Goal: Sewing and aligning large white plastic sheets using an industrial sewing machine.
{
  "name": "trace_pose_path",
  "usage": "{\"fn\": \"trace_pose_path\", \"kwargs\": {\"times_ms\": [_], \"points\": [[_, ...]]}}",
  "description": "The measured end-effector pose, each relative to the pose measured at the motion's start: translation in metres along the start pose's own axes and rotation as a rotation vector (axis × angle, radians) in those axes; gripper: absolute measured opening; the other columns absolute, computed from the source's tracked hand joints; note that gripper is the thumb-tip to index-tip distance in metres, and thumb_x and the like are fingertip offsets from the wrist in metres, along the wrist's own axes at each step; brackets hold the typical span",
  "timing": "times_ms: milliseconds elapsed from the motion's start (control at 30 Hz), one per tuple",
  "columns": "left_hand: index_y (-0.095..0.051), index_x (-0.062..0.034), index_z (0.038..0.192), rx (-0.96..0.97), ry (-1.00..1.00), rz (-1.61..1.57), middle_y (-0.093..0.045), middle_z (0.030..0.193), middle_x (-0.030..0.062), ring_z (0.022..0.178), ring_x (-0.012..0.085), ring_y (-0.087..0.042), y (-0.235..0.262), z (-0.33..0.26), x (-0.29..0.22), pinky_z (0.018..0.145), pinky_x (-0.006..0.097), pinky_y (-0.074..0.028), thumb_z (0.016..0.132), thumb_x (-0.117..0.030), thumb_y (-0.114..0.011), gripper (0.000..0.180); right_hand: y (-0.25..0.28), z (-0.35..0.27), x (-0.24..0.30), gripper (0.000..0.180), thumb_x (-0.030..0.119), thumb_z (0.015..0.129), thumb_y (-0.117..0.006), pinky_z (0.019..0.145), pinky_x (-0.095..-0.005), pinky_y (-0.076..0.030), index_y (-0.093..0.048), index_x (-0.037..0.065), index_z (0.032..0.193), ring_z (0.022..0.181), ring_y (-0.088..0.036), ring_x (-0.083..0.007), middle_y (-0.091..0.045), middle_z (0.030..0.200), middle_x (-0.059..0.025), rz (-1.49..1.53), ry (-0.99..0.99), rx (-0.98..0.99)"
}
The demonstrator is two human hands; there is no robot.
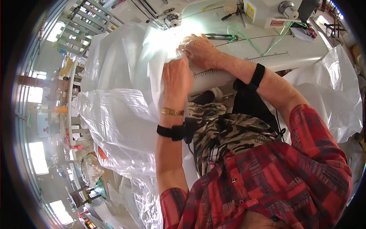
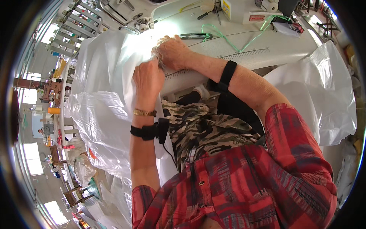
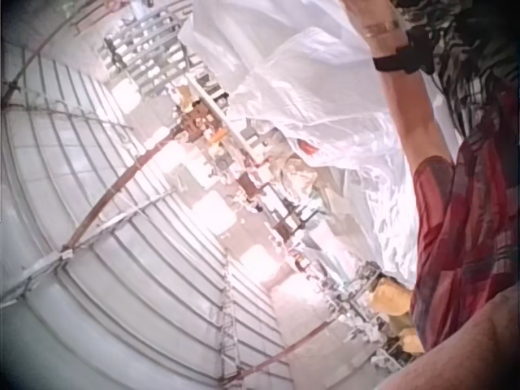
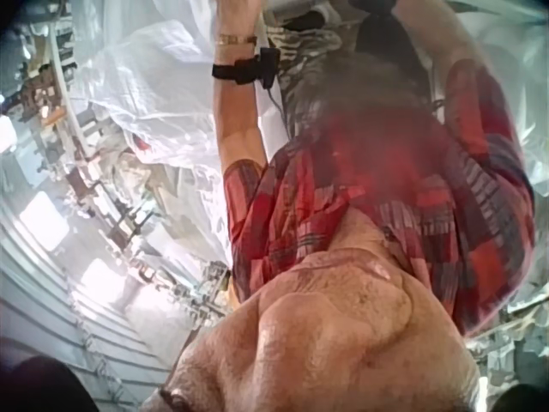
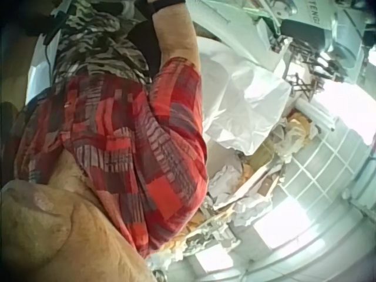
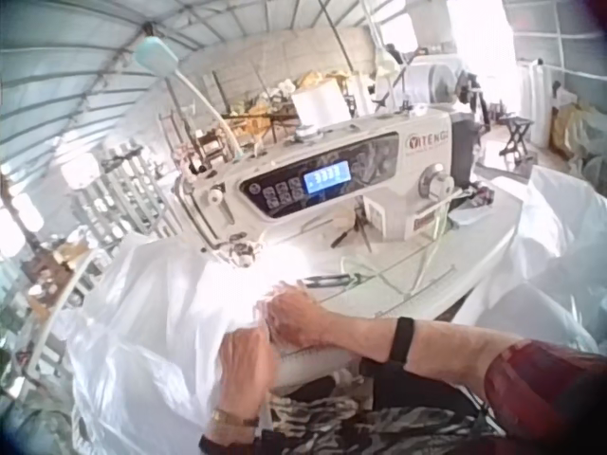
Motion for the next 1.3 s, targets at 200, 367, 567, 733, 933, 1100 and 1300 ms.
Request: {"fn": "trace_pose_path", "kwargs": {"times_ms": [200,367,567,733,933,1100,1300], "points": [[-0.06,-0.0002,0.081,0.095,0.211,-0.04,-0.064,0.074,0.0221,0.075,0.0408,-0.063,0.004,-0.02,0.006,0.07,0.051,-0.047,0.081,-0.008,-0.057,0.009,-0.005,0.003,-0.005,0.024,0.017,0.092,-0.049,0.095,-0.051,-0.041,-0.067,0.005,0.102,0.109,-0.057,-0.0319,-0.063,0.106,-0.0162,0.016,-0.005,0.022],[-0.061,0.0012,0.084,0.023,0.391,-0.096,-0.065,0.079,0.0223,0.079,0.0417,-0.062,0.009,-0.047,0.0,0.07,0.051,-0.046,0.084,-0.009,-0.053,0.012,-0.001,0.002,-0.004,0.024,0.018,0.092,-0.048,0.094,-0.0501,-0.041,-0.067,0.005,0.098,0.107,-0.058,-0.0308,-0.065,0.099,-0.0156,0.063,0.004,0.01],[-0.063,0.0029,0.09,-0.013,0.28,-0.161,-0.064,0.082,0.0241,0.082,0.041,-0.063,0.008,-0.027,0.004,0.072,0.049,-0.048,0.085,-0.005,-0.052,0.015,-0.004,0.002,-0.005,0.023,0.018,0.089,-0.051,0.096,-0.0496,-0.04,-0.068,0.007,0.099,0.109,-0.058,-0.0312,-0.066,0.1,-0.0154,0.01,-0.015,0.052],[-0.064,0.004,0.088,0.042,0.124,-0.088,-0.065,0.082,0.025,0.085,0.0405,-0.064,-0.007,0.01,0.013,0.073,0.047,-0.049,0.083,-0.003,-0.056,0.012,-0.007,0.003,-0.007,0.023,0.015,0.085,-0.052,0.097,-0.0489,-0.038,-0.068,0.007,0.099,0.11,-0.058,-0.0303,-0.066,0.101,-0.0145,-0.015,-0.042,0.096],[-0.063,0.0043,0.081,0.033,0.155,-0.198,-0.064,0.081,0.0262,0.08,0.0415,-0.063,-0.011,0.014,0.022,0.073,0.048,-0.048,0.083,-0.005,-0.057,0.012,-0.001,0.003,-0.012,0.024,0.013,0.085,-0.053,0.098,-0.0453,-0.037,-0.069,0.008,0.102,0.111,-0.057,-0.0292,-0.067,0.1,-0.0138,0.135,-0.083,0.014],[-0.06,0.0048,0.082,-0.068,0.235,-0.164,-0.062,0.083,0.0235,0.08,0.0403,-0.06,-0.003,-0.02,0.013,0.071,0.048,-0.047,0.086,-0.007,-0.051,0.015,-0.003,0.003,-0.015,0.026,0.015,0.088,-0.052,0.098,-0.0435,-0.037,-0.07,0.009,0.107,0.108,-0.058,-0.0295,-0.068,0.101,-0.0135,0.207,-0.097,0.0],[-0.059,0.0047,0.083,-0.088,0.094,-0.257,-0.059,0.082,0.021,0.077,0.0387,-0.058,-0.001,-0.017,0.014,0.069,0.046,-0.046,0.084,-0.001,-0.051,0.01,0.006,-0.002,-0.002,0.019,0.011,0.087,-0.054,0.091,-0.043,-0.041,-0.069,0.007,0.098,0.101,-0.059,-0.0276,-0.068,0.098,-0.0112,0.096,-0.006,-0.102]]}}
Point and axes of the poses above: each hand's wrist, its own z-axis towards the middle knuckle, its own y-axis out of the back of the hand, x = y × z, the point moved 9 cm from there along z, towards the middle knuckle
